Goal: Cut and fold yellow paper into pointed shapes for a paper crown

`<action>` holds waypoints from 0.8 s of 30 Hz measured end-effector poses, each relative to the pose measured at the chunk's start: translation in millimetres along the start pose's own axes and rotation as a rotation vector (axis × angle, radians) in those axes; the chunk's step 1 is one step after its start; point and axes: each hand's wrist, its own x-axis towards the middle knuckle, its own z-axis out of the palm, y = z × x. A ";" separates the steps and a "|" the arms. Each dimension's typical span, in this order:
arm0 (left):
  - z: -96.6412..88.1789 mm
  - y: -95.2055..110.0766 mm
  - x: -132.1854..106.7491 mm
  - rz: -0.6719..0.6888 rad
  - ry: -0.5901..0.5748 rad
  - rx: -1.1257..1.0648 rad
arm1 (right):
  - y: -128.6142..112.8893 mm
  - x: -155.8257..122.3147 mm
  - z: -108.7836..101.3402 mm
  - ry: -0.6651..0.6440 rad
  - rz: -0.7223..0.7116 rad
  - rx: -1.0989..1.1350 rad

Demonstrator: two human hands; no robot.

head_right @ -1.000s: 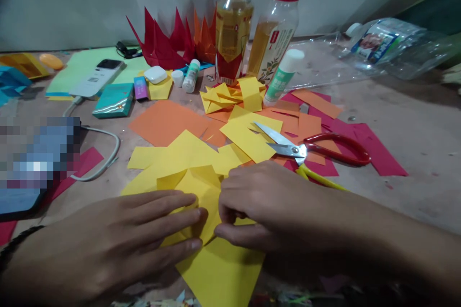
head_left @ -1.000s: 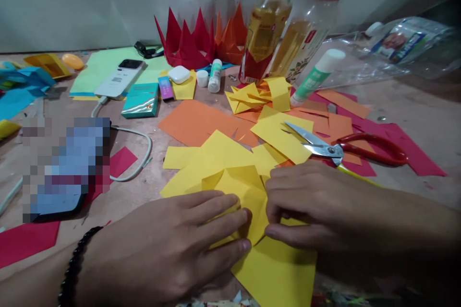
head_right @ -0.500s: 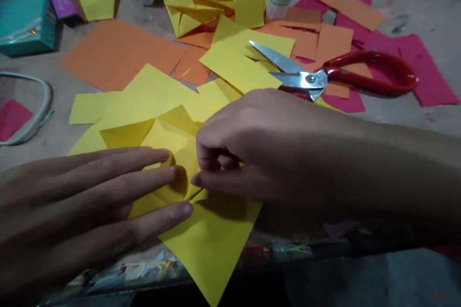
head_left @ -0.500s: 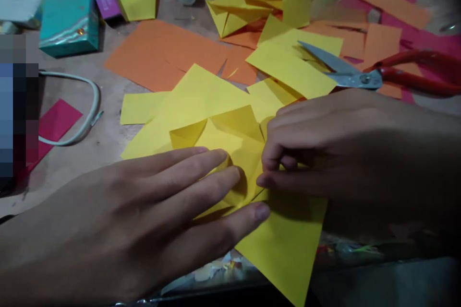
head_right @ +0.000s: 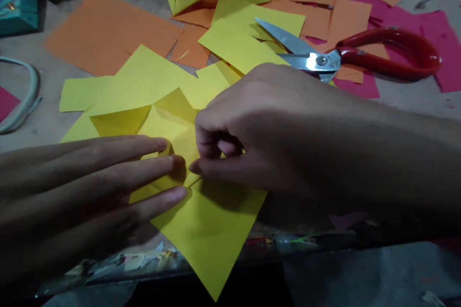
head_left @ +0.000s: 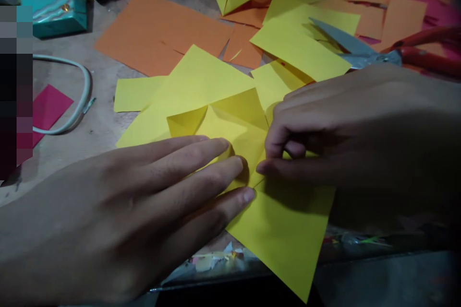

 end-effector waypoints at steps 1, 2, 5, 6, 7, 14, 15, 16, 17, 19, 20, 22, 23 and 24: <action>0.2 -0.9 -1.0 0.065 -0.006 0.080 | 0.6 -0.3 0.0 0.000 0.002 -0.008; 0.4 -2.0 -1.7 0.129 -0.022 0.171 | 1.2 -0.5 0.2 -0.005 0.008 -0.019; 1.5 -5.4 -1.6 0.186 -0.046 0.309 | 1.3 0.0 1.4 -0.004 -0.009 -0.019; 1.8 -6.1 -0.9 0.178 -0.037 0.314 | 0.8 0.4 1.8 -0.005 -0.015 -0.012; 2.1 -6.5 0.0 0.175 -0.027 0.313 | -0.1 0.8 2.0 -0.012 -0.004 -0.010; 0.2 -7.6 3.2 0.157 0.051 0.231 | -6.0 0.2 -4.6 -0.057 0.095 0.003; -0.4 -8.8 2.7 0.145 0.057 0.221 | -5.9 0.2 -5.7 -0.075 0.089 0.017; -1.0 -10.2 2.2 0.143 0.061 0.217 | -5.6 0.2 -6.6 -0.095 0.080 0.029; -1.6 -11.8 1.8 0.149 0.059 0.219 | -5.3 0.3 -7.2 -0.103 0.069 0.042; -2.6 -14.2 1.1 0.182 0.034 0.242 | -4.8 0.4 -7.3 -0.089 0.046 0.081; -3.0 -14.7 0.9 0.198 0.021 0.255 | -4.8 0.3 -7.0 -0.070 0.044 0.101; -3.4 -14.1 0.3 0.220 0.001 0.281 | -5.7 -0.3 -6.0 -0.044 0.065 0.122; -3.3 -13.2 0.1 0.225 -0.007 0.290 | -6.3 -0.7 -5.6 -0.047 0.082 0.124; -3.2 -12.2 0.0 0.229 -0.009 0.294 | -7.0 -1.2 -5.2 -0.059 0.101 0.122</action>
